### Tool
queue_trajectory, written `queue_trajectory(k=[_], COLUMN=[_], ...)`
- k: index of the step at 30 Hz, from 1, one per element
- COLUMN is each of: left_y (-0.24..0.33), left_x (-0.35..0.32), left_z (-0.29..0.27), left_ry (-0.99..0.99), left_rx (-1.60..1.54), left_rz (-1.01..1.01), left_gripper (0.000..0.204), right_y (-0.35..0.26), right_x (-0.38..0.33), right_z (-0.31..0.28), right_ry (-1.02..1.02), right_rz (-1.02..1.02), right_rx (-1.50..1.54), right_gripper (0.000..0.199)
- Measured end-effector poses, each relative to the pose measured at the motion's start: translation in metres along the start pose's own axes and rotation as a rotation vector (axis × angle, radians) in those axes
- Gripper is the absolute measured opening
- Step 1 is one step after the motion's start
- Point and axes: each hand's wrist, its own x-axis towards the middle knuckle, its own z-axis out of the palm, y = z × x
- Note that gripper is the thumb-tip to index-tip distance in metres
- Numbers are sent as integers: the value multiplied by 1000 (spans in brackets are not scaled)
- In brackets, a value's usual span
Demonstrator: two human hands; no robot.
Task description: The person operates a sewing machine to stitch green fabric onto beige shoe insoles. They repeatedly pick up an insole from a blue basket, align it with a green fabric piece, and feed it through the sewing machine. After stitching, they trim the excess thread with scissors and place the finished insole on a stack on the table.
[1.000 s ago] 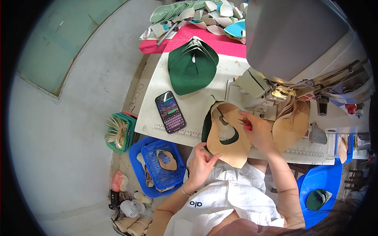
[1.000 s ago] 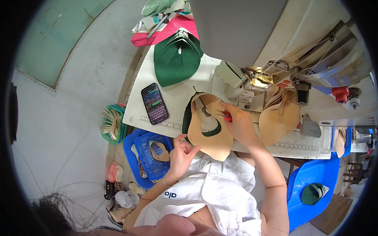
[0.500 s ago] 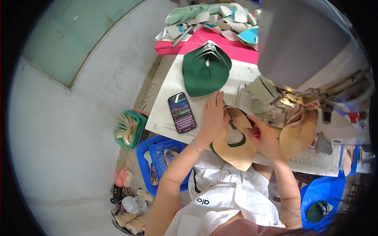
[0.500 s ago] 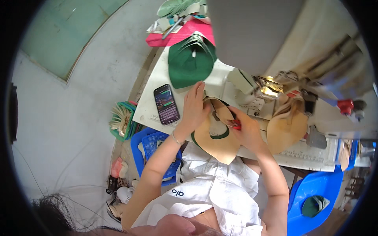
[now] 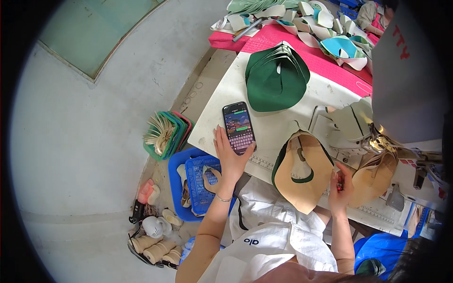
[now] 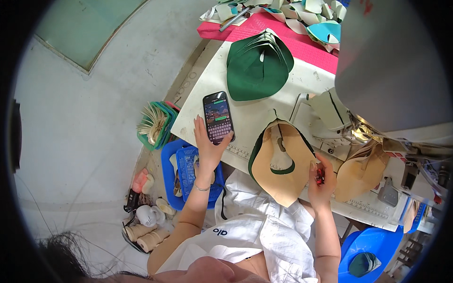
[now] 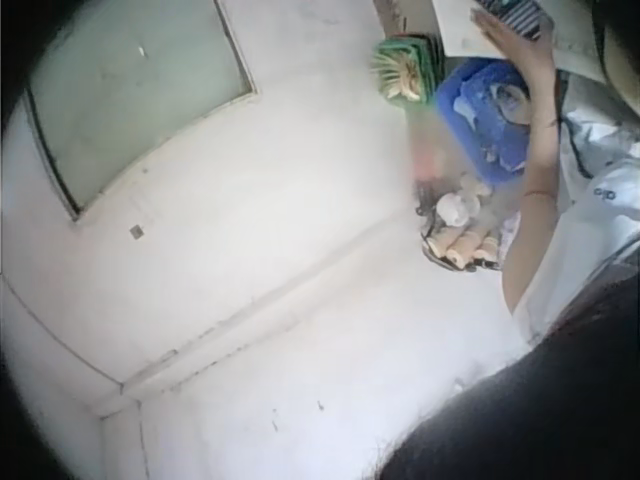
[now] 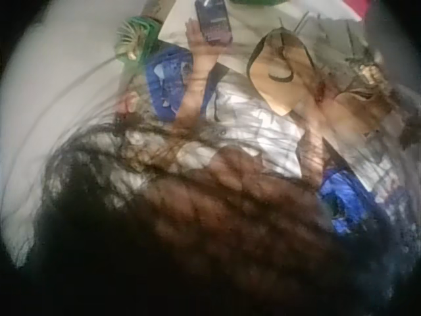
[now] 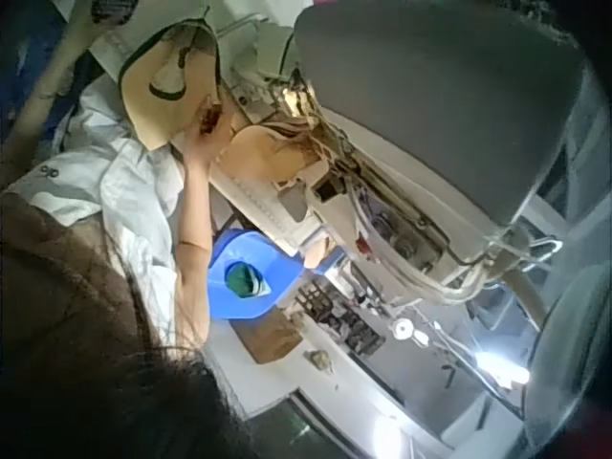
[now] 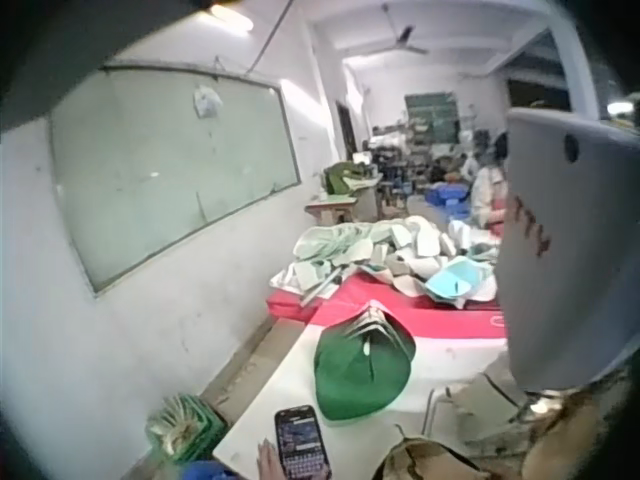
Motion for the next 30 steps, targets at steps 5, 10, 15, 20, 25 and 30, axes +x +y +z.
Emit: queue_trajectory(k=[5,10,15,20,25,30], left_y=[1,6,-6,-6,-7,-4], left_x=[1,2,0,0,0,2], left_z=[1,-4,-6,-9,-13,-11], left_ry=[14,56,107,107,52,86], left_rx=[-2,-185,-278,-302,-270,-288], left_rz=[-21,-120,-110,-79,-62,-66], left_gripper=[101,101,80,69,70,66], right_y=[5,8,12,24,46,43], right_x=[-2,-1,4,6,3,10], right_z=[1,2,7,13,15,18], right_ry=[2,22,31,142,243,325], right_rz=[56,73,43,53,147,320], right_rx=[-24,-9,-50,-59,-15,198], right_gripper=[22,22,22,22,23,23])
